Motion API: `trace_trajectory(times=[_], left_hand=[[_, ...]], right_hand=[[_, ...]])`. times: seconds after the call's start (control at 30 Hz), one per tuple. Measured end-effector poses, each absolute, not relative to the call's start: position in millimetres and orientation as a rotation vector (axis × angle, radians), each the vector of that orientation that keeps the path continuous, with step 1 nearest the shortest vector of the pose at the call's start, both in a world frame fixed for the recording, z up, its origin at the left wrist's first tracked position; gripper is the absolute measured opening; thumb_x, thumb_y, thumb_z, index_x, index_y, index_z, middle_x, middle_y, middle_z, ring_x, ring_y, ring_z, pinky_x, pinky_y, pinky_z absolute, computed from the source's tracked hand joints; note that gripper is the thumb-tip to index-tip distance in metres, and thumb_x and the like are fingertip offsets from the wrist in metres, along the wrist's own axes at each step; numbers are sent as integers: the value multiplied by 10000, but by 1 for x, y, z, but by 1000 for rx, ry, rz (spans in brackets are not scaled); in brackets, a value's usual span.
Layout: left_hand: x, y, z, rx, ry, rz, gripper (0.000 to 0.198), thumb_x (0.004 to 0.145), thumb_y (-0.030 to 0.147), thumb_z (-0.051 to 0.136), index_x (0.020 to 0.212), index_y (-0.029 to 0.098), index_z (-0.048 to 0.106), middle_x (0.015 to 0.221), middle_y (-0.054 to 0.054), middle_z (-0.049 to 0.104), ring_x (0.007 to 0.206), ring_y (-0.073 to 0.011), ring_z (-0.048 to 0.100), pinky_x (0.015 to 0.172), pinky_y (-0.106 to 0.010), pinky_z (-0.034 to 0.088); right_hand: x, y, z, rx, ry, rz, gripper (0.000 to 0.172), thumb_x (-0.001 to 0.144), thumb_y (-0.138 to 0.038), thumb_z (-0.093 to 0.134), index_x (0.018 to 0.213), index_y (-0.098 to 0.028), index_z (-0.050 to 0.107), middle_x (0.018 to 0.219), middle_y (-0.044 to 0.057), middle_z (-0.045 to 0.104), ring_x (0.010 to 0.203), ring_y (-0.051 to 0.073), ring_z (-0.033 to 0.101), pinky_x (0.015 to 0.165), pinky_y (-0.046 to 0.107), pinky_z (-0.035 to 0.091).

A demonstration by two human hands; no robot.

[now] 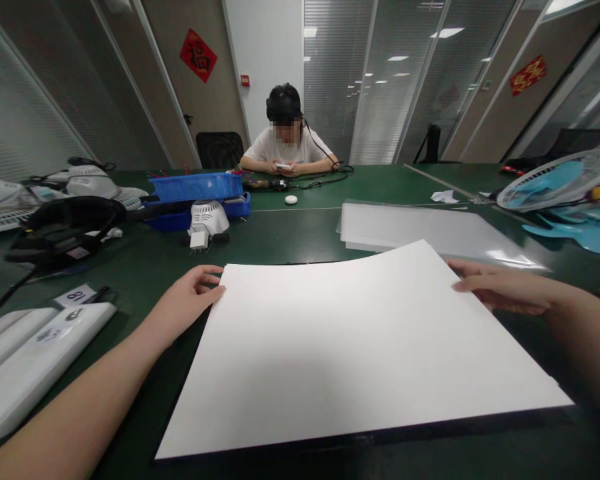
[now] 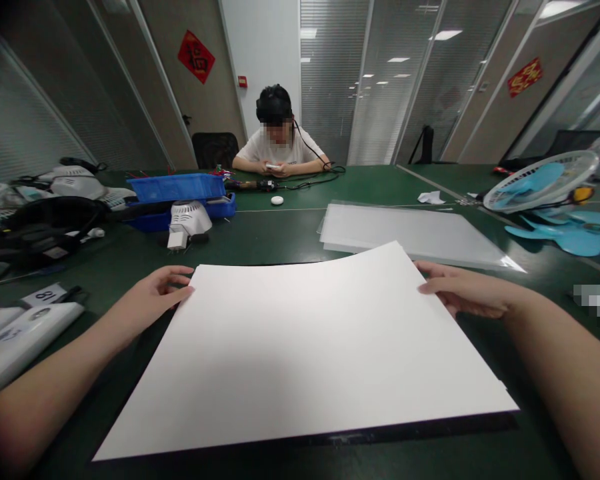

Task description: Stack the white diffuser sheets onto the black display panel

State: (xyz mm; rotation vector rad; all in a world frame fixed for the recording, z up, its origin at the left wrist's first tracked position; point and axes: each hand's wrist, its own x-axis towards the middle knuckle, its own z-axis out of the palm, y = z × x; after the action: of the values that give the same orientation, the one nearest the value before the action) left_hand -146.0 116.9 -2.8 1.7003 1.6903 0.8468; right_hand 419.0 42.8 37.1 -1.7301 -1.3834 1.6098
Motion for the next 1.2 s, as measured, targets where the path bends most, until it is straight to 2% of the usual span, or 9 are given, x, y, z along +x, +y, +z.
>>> trace_trajectory(times=[0.07,0.13,0.2,0.33,0.63,0.9,1.07,1.2], left_hand=[[-148,119,-4,1806,1721,786,593,705,519,702,1203,205,634,1105,-69,637,759,-176,609,680,-317,506],[-149,119,-4,1861,1726,723,590,705,517,693,1212,220,637,1132,-66,626,741,-172,609,683,-324,506],[-147,118,-3,1880,1731,676,588,700,518,683,1206,222,643,1137,-64,624,742,-177,617,680,-326,506],[-143,116,1,1884,1756,645,591,688,526,667,1190,213,653,1131,-70,628,769,-198,626,672,-327,500],[-145,118,0,1915,1829,538,644,729,565,650,1267,212,650,1049,-84,671,851,-252,650,729,-354,506],[-144,116,3,1927,1864,489,672,735,571,619,1291,193,651,890,-63,673,792,-257,658,687,-346,502],[-144,116,3,1897,1856,470,671,747,537,585,1317,186,628,928,-73,685,797,-260,664,689,-347,494],[-143,115,5,1854,1862,475,663,757,557,596,1320,208,627,964,-70,693,824,-264,677,703,-345,499]], right_hand=[[421,44,36,-1759,-1333,1640,896,772,-458,740,1534,-415,272,1151,58,731,846,282,746,625,388,655],[424,45,35,-1760,-1305,1661,889,762,-453,755,1527,-424,303,1175,61,726,819,270,746,599,363,652],[428,45,34,-1736,-1313,1657,878,763,-439,760,1524,-432,323,1252,58,699,894,279,743,653,369,660],[432,43,33,-1665,-1287,1664,888,784,-381,760,1544,-421,301,1379,60,629,1109,309,685,861,431,635],[432,39,39,-1592,-1192,1710,1012,770,-338,789,1586,-397,193,1383,85,623,1127,331,675,986,500,582],[436,40,36,-1577,-1185,1750,1035,798,-311,774,1601,-413,128,1388,82,621,1091,318,692,926,489,613],[441,41,34,-1584,-1185,1741,1005,811,-311,761,1598,-426,148,1369,79,634,1073,311,700,886,469,630],[445,42,31,-1606,-1205,1711,923,821,-341,739,1585,-426,227,1308,82,672,1007,301,724,822,442,649]])
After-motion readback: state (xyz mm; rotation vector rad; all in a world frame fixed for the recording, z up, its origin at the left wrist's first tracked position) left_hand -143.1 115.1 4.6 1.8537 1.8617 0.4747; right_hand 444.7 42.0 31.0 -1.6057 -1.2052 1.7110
